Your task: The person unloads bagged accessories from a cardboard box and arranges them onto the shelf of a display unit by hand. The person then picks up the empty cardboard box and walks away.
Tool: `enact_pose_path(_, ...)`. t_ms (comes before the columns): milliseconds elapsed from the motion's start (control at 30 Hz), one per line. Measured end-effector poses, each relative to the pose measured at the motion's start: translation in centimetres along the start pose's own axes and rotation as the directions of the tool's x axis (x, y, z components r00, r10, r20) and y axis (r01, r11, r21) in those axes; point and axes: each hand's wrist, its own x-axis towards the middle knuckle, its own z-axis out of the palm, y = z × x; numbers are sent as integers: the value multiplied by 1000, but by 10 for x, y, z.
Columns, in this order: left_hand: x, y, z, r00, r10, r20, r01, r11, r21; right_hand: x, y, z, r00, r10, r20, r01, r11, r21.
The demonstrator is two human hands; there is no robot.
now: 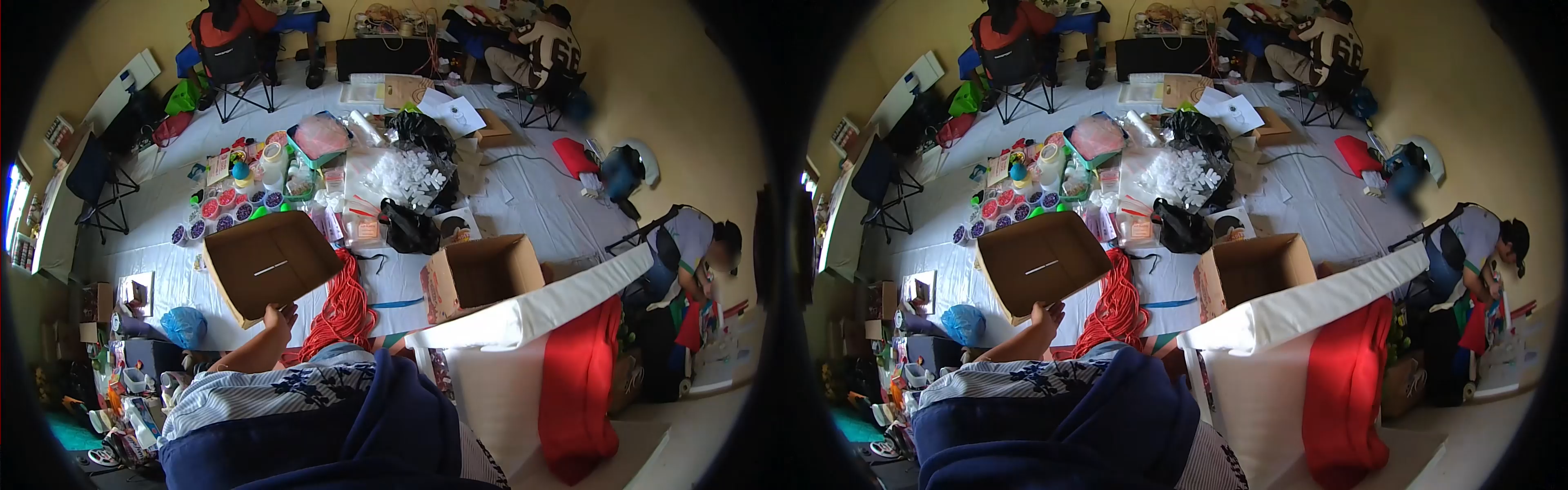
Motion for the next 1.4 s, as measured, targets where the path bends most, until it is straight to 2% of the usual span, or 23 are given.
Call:
enact_pose_path(67, 13, -8, 6, 1000, -21, -4, 21, 997, 71, 0, -2, -2, 1000, 12, 10, -13, 1000, 16)
enact_pose_path(233, 23, -29, 14, 992, -104, -67, 110, 991, 81, 6, -7, -12, 999, 45, 30, -46, 998, 48)
enact_pose_path(333, 4, -30, 22, 992, -66, -111, 75, 994, 84, 16, -14, -11, 998, 54, 40, -57, 995, 77)
enact_pose_path(533, 11, -28, 7, 996, -84, -30, 87, 987, 131, 30, -18, -9, 994, 55, 94, -65, 991, 113)
enact_pose_path(600, 2, -21, 9, 997, -66, -49, 72, 989, 129, 36, -16, -10, 993, 49, 109, -62, 991, 119)
enact_pose_path(867, 13, -19, -34, 995, -88, -55, 93, 990, 107, 30, -12, 60, 990, 44, 132, -73, 972, 225)
enact_pose_path(1033, 26, -24, -78, 993, -90, 72, 78, 984, 157, 18, -5, 129, 992, 48, 113, -80, 951, 298)
enact_pose_path(1133, 6, -28, -112, 981, -69, 181, 58, 996, 69, -4, 11, 190, 987, 42, 154, -91, 940, 329)
enact_pose_path(1167, 8, -32, -129, 976, -78, 201, 74, 997, 32, -5, 8, 207, 984, 27, 174, -85, 939, 334)
enact_pose_path(1200, -3, -34, -168, 935, -80, 345, 82, 997, 9, -2, 5, 236, 977, -18, 210, -54, 943, 327)
enact_pose_path(1300, -42, -24, -199, 902, -143, 407, 126, 990, 70, 21, -5, 260, 957, -95, 273, 7, 952, 307)
enact_pose_path(1333, -46, -21, -209, 851, -172, 496, 163, 985, 63, 36, -8, 264, 948, -127, 293, 36, 955, 296)
enact_pose_path(1367, -50, -22, -214, 849, -130, 512, 106, 991, 76, 51, -12, 267, 936, -157, 314, 65, 957, 284)
enact_pose_path(1400, -75, -13, -216, 858, -139, 495, 117, 990, 76, 64, -23, 268, 924, -183, 336, 91, 958, 273)
